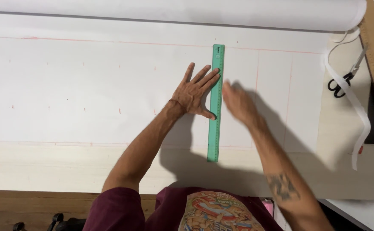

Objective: Marking a grid or pattern on a large roll of paper using a ruler and chalk

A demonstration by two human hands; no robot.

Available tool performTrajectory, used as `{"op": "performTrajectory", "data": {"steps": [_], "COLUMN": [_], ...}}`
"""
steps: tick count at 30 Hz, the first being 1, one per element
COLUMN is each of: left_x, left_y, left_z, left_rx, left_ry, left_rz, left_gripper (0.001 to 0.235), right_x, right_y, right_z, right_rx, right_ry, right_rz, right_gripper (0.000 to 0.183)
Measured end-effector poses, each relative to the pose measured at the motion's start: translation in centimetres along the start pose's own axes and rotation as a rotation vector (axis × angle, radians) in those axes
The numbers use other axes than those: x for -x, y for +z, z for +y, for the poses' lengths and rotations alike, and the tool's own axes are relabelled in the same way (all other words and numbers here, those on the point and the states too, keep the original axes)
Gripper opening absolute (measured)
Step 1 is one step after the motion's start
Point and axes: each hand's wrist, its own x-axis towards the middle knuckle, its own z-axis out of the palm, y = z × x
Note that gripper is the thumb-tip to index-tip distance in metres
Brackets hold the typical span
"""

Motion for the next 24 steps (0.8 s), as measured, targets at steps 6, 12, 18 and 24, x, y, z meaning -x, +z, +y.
{"op": "performTrajectory", "data": {"steps": [6, 12, 18, 24], "left_x": [0.1, -0.1, 3.4, 8.2], "left_y": [0.2, 0.6, 0.8, 0.4], "left_z": [-0.3, -0.7, -4.4, -10.5], "left_rx": [0.041, 0.068, 0.068, 0.054], "left_ry": [0.005, 0.005, 0.0, -0.085], "left_rz": [0.036, 0.053, 0.1, 0.057], "left_gripper": [0.161, 0.164, 0.162, 0.167], "right_x": [17.9, 22.0, 25.3, 26.9], "right_y": [7.2, 5.3, 2.2, 5.1], "right_z": [-2.1, -4.0, 0.3, -2.8], "right_rx": [-0.204, -0.339, -0.563, -0.779], "right_ry": [0.164, 0.272, 0.481, 0.502], "right_rz": [-0.31, -0.1, 0.351, 0.366], "right_gripper": [0.02, 0.031, 0.037, 0.034]}}
